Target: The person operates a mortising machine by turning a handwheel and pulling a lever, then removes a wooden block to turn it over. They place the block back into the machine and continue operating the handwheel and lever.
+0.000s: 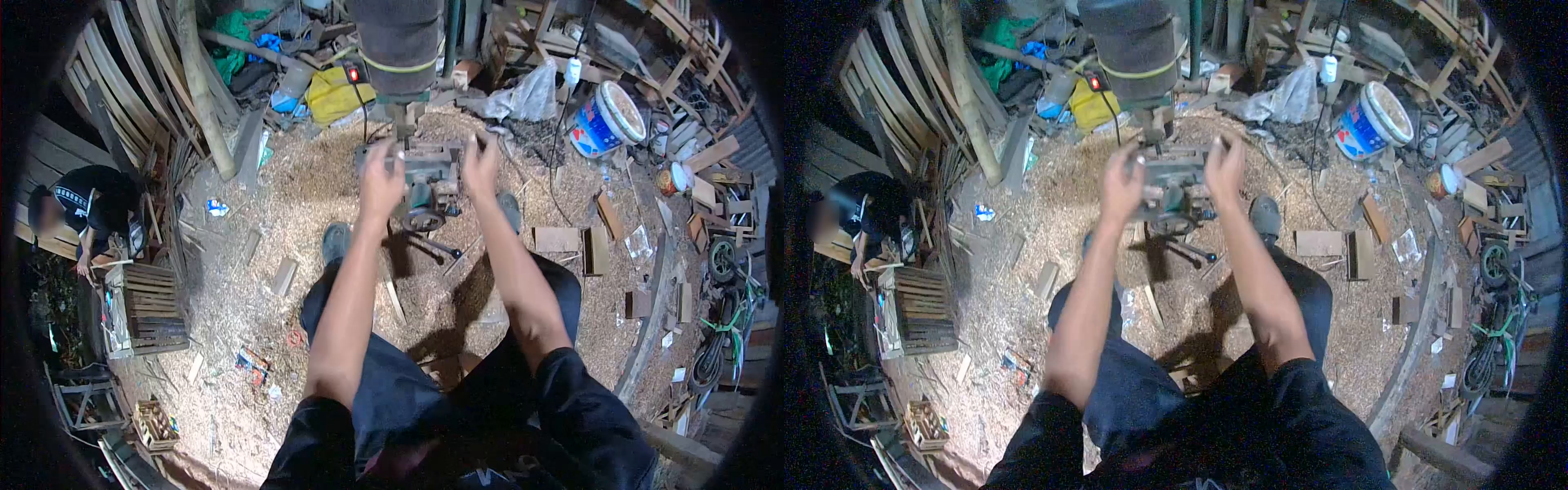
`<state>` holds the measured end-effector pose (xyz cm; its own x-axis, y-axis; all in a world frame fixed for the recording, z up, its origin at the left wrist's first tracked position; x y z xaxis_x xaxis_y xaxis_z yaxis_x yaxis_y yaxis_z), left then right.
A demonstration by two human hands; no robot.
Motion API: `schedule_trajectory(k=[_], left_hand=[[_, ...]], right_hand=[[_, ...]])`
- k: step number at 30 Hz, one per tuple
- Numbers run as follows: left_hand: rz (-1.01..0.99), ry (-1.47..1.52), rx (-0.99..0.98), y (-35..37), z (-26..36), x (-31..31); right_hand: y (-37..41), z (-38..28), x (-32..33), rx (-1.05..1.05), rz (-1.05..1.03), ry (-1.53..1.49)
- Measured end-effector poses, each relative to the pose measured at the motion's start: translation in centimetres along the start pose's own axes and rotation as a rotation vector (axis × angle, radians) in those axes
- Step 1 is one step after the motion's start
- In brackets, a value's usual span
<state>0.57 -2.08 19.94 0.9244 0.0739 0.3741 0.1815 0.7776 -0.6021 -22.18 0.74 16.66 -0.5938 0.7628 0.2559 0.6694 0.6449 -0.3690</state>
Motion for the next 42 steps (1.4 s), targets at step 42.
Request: schedule_trajectory(k=[42], left_hand=[[-0.144, -0.216, 0.03, -4.5, 9.5, 6.9]], right_hand=[[-5.5, -25.3, 6.7, -0.172, -0.55, -0.26]])
Point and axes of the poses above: each hand's wrist, its own y-axis away from the middle knuckle, its own x-axis out of the back of the hand, z = x × y, the point moved 5 cm from there along -y, towards the middle knuckle, and after that the axes turned 10 degrees about -x, right-handed, at the moved point
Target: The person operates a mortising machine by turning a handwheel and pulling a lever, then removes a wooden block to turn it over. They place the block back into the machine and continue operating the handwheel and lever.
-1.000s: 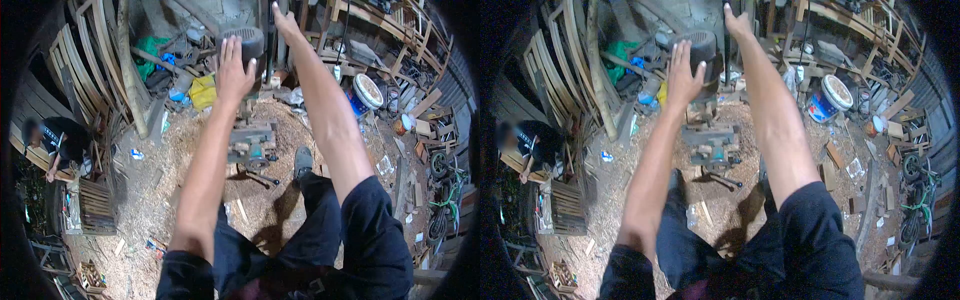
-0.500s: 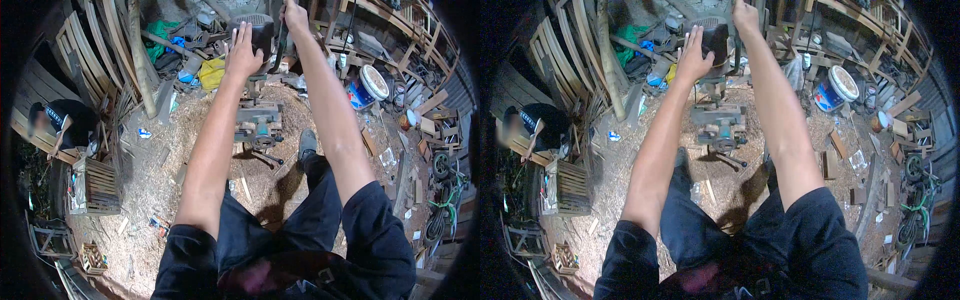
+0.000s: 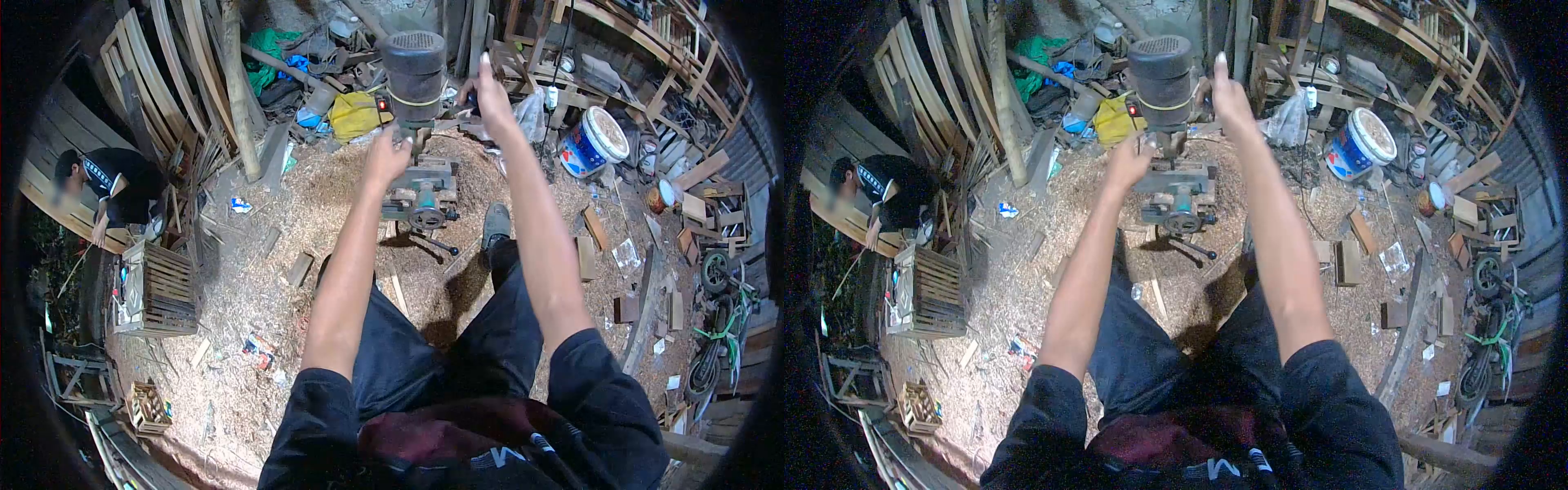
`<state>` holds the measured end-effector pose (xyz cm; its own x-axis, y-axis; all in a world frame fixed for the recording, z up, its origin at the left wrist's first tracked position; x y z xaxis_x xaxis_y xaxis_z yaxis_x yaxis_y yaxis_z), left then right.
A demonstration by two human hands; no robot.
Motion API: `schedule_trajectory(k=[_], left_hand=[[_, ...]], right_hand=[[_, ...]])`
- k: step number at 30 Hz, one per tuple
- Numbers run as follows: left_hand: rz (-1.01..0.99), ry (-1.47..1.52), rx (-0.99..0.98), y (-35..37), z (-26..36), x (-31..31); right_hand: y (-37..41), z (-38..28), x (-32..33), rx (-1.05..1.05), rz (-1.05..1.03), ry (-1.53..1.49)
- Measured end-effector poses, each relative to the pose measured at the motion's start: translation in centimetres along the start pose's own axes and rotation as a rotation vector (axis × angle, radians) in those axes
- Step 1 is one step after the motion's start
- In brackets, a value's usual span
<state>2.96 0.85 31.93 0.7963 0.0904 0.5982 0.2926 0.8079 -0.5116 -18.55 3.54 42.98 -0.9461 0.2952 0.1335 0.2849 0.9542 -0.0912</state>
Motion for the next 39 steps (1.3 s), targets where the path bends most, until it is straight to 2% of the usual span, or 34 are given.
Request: schedule_trajectory(k=[1, 2, 6, 8, 10, 13, 14, 16, 19, 23, 27, 30, 33, 35, 36, 37, 39], left_hand=[[-0.035, -0.017, 0.021, 1.0, -0.3, -0.1], [-0.115, 0.064, 0.112, 2.1, 1.3, 0.9], [-0.149, -0.011, 0.135, 4.6, -1.6, -0.6], [-0.153, -0.003, 0.18, 6.3, -3.8, -2.0], [-0.208, 0.11, 0.205, 7.9, -8.2, -5.5], [-0.241, 0.129, 0.23, 9.6, -8.2, -6.4], [-0.353, 0.08, 0.31, 10.0, -7.5, -6.2], [-0.298, 0.087, 0.3, 10.8, -8.1, -7.0], [-0.282, 0.093, 0.286, 11.3, -8.8, -7.5], [-0.305, 0.1, 0.362, 11.2, -7.3, -5.5], [-0.232, 0.066, 0.309, 11.1, -8.3, -5.2], [-0.299, 0.044, 0.318, 10.8, -8.3, -5.4], [-0.303, 0.072, 0.246, 10.9, -10.1, -7.1], [-0.37, 0.077, 0.224, 11.1, -10.3, -8.0], [-0.404, 0.078, 0.213, 11.3, -10.4, -8.3], [-0.444, 0.035, 0.21, 11.4, -10.9, -8.8], [-0.522, -0.043, 0.202, 11.4, -11.2, -9.6]], right_hand=[[-0.2, -0.9, 0.3, -0.133, -0.035, 0.086], [-5.8, 1.3, 0.5, -0.127, 0.071, 0.296], [-6.8, -1.7, -2.5, -0.105, -0.097, 0.927], [-5.5, -0.5, -2.2, -0.189, -0.044, 0.783], [-3.5, 1.0, -2.2, -0.452, -0.184, 0.709], [0.5, -2.0, -3.1, -0.15, -0.248, 0.996], [1.7, -2.7, -3.4, -0.084, -0.271, 1.045], [3.1, -3.2, -3.6, -0.074, -0.32, 1.001], [3.2, -2.2, -3.4, -0.149, -0.28, 0.972], [-0.8, 3.0, -2.8, -0.299, -0.303, 1.083], [-1.9, 4.8, -2.3, -0.45, -0.232, 0.932], [-3.7, 5.0, -1.7, -0.452, -0.181, 0.693], [-2.8, 1.5, -1.1, -0.421, -0.152, 0.323], [-5.9, 0.9, 0.5, -0.25, -0.096, 0.136], [-5.4, -0.8, 0.9, -0.237, 0.033, 0.03], [-5.3, -2.0, 1.1, -0.195, -0.029, -0.038], [-5.3, -4.4, 1.0, -0.183, 0.159, -0.063]])
Point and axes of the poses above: each hand's wrist, its own y-axis away from the middle knuckle, its own x-axis out of the back of the hand, z = x × y, the point moved 5 cm from there along -y, towards the middle knuckle, and after that the axes turned 10 degrees about -x, right-handed, at the moved point
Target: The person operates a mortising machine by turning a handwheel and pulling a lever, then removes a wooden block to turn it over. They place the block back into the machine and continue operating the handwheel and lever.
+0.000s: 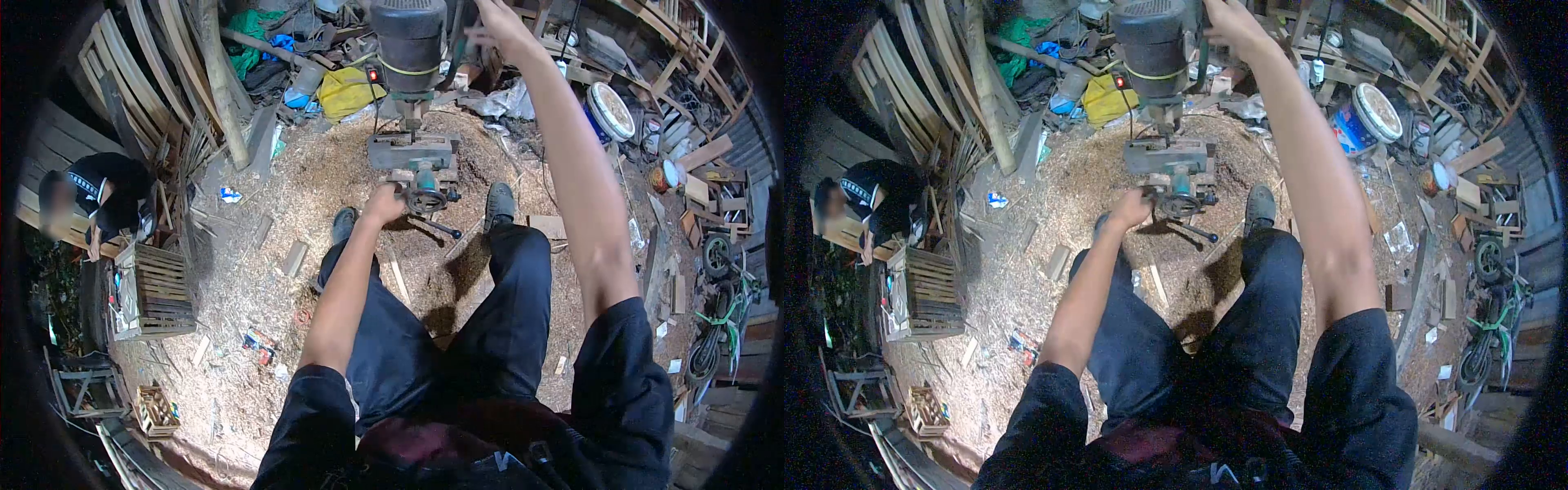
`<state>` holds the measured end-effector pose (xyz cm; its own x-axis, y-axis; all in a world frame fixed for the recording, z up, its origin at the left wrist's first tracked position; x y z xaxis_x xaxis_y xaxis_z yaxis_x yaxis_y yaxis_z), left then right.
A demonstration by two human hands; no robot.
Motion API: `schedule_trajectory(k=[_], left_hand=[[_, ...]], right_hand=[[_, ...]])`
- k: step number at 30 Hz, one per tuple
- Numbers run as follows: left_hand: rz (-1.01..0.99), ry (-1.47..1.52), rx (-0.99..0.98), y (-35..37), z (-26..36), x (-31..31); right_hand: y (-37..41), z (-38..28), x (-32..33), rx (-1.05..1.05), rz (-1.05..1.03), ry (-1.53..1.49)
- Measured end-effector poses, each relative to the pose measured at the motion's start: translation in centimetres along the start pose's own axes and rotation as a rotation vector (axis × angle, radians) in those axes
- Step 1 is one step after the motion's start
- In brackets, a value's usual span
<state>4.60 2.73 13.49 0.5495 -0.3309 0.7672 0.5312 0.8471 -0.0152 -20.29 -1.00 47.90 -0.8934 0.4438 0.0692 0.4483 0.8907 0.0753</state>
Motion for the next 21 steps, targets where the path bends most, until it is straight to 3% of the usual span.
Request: schedule_trajectory(k=[3, 6, 7, 8, 9, 10, 11, 12, 13, 14, 15, 16, 17, 18, 20, 21], left_hand=[[-0.028, -0.086, -0.006, -0.4, 1.1, 0.3], [-0.073, -0.051, -0.032, -1.5, 0.8, -1.2], [-0.102, -0.006, -0.045, -2.0, -0.2, -2.6], [-0.143, -0.059, -0.065, -3.0, -2.4, -4.9], [-0.168, -0.053, -0.014, -3.4, -2.7, -5.6], [-0.204, -0.037, 0.051, -3.0, -3.2, -7.0], [-0.188, -0.042, -0.028, -3.2, -3.6, -8.2], [-0.169, -0.046, -0.109, -3.5, -3.9, -9.3], [-0.201, -0.034, 0.029, -3.1, -3.1, -9.4], [-0.206, -0.037, 0.046, -2.8, -2.6, -9.6], [-0.207, -0.043, 0.06, -2.9, -2.8, -10.0], [-0.199, -0.051, 0.073, -3.3, -2.7, -9.7], [-0.145, -0.059, 0.067, -3.0, -1.9, -9.1], [-0.146, -0.091, 0.069, -3.0, -2.3, -9.4], [-0.152, -0.153, 0.074, -3.3, -3.3, -10.7], [-0.106, -0.161, 0.069, -3.2, -2.6, -10.1]], right_hand=[[-3.2, 1.5, 0.0, 0.262, -0.205, -0.032], [-3.9, 9.4, 0.8, 0.336, 0.013, 0.09], [-5.2, 13.8, 1.5, 0.324, 0.009, 0.357], [-4.4, 18.9, 1.2, 0.241, -0.154, 0.267], [-5.7, 26.5, 1.8, 0.351, -0.117, 0.355], [-4.6, 32.5, 2.5, 0.102, -0.087, 0.702], [-3.3, 40.2, 3.2, 0.053, -0.14, 0.732], [-1.6, 47.4, 3.6, 0.132, -0.076, 1.088], [-0.5, 54.7, 3.0, 0.05, -0.237, 1.233], [0.9, 61.7, 2.5, -0.019, -0.414, 1.364], [5.2, 56.8, 3.5, -0.671, -0.427, 1.021], [8.0, 53.8, 1.9, -0.779, -0.31, 0.9], [7.3, 61.0, 2.2, -0.456, -0.163, 0.858], [6.2, 67.4, 2.2, -0.436, -0.086, 0.789], [6.9, 70.9, 2.7, -0.431, 0.051, 0.238], [6.8, 70.2, 3.1, -0.434, 0.07, 0.374]])
Point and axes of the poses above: each hand's wrist, its own y-axis away from the middle knuckle, its own x-axis out of the back of the hand, z = x × y, the point moved 5 cm from there along -y, towards the middle knuckle, and after that the axes turned 10 degrees about -x, right-handed, at the moved point
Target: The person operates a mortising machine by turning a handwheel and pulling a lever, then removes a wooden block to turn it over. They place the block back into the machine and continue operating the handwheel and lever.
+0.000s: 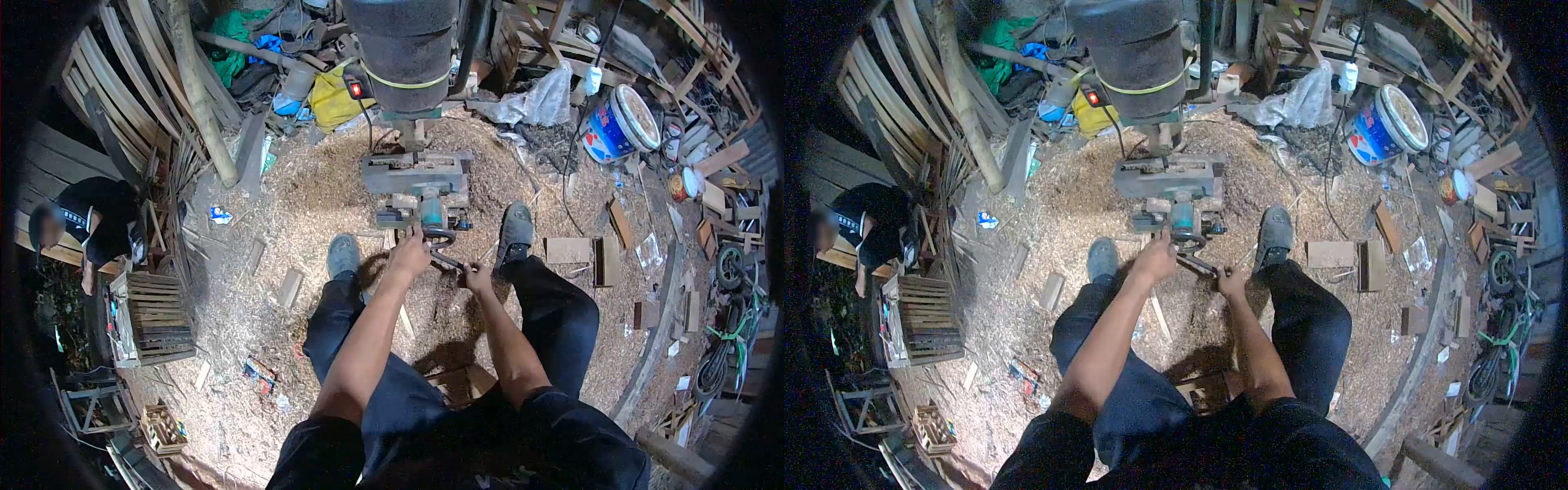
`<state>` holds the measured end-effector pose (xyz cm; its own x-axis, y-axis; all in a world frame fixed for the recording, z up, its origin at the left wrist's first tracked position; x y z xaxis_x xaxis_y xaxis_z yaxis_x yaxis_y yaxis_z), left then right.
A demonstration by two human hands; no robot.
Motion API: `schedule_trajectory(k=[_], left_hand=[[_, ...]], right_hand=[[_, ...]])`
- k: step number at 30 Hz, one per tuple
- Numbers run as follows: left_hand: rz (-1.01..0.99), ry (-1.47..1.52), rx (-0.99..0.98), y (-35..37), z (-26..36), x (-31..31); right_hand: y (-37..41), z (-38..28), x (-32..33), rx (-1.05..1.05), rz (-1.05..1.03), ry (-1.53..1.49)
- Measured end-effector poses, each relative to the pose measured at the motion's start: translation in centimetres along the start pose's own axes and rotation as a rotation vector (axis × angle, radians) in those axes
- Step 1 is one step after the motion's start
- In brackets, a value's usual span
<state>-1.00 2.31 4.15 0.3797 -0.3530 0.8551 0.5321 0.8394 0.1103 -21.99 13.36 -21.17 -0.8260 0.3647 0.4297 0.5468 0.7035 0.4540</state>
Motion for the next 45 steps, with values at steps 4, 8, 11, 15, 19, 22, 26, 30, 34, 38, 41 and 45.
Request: schedule_trajectory(k=[4, 8, 11, 15, 19, 22, 26, 30, 34, 38, 41, 45], left_hand=[[-0.07, 0.061, -0.004, 0.1, 0.5, 1.2], [-0.153, 0.104, 0.013, -0.1, 0.7, 1.4], [-0.16, 0.097, 0.008, 0.0, 0.7, 0.7], [-0.129, 0.178, 0.022, 0.3, 1.0, 1.3], [-0.09, 0.265, -0.051, -0.1, 1.2, 2.6], [-0.003, 0.291, -0.127, -0.4, 2.0, 4.3], [0.336, 0.384, -0.178, -0.2, 3.6, 8.9], [0.5, 0.489, -0.211, -0.7, 2.7, 11.0], [0.48, 0.399, -0.16, -0.3, 1.9, 10.2], [0.328, 0.315, -0.268, 0.5, 2.9, 10.2], [0.254, 0.381, -0.186, 1.3, 3.5, 10.4], [0.259, 0.476, -0.264, 1.1, 2.9, 9.6]], right_hand=[[-1.1, 2.0, -0.2, -0.181, -0.022, -0.021], [0.7, -0.6, 0.7, -0.13, 0.149, 0.199], [-1.1, 1.6, -0.1, -0.256, 0.086, 0.137], [1.0, -3.4, 1.2, -0.096, 0.146, 0.407], [0.6, -14.7, 6.4, 0.14, 0.38, 0.201], [1.3, -30.8, 10.9, 0.535, 0.423, 0.0], [12.2, -54.0, 17.2, 0.867, 0.304, -0.484], [13.1, -68.3, 20.6, 0.927, 0.131, -0.504], [13.1, -69.4, 20.7, 0.621, -0.143, -0.615], [16.3, -66.1, 20.2, 0.647, -0.035, -0.67], [17.0, -64.2, 20.1, 0.828, -0.138, -0.775], [18.1, -59.2, 19.6, 0.914, -0.303, -0.858]])
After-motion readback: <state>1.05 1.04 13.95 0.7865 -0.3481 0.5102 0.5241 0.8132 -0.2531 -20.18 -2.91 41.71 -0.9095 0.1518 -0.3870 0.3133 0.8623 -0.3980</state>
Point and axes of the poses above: each hand's wrist, its own y-axis away from the middle knuckle, its own x-axis out of the back of the hand, z = x × y, the point moved 5 cm from there along -y, towards the middle knuckle, and after that the axes turned 10 degrees about -x, right-handed, at the moved point
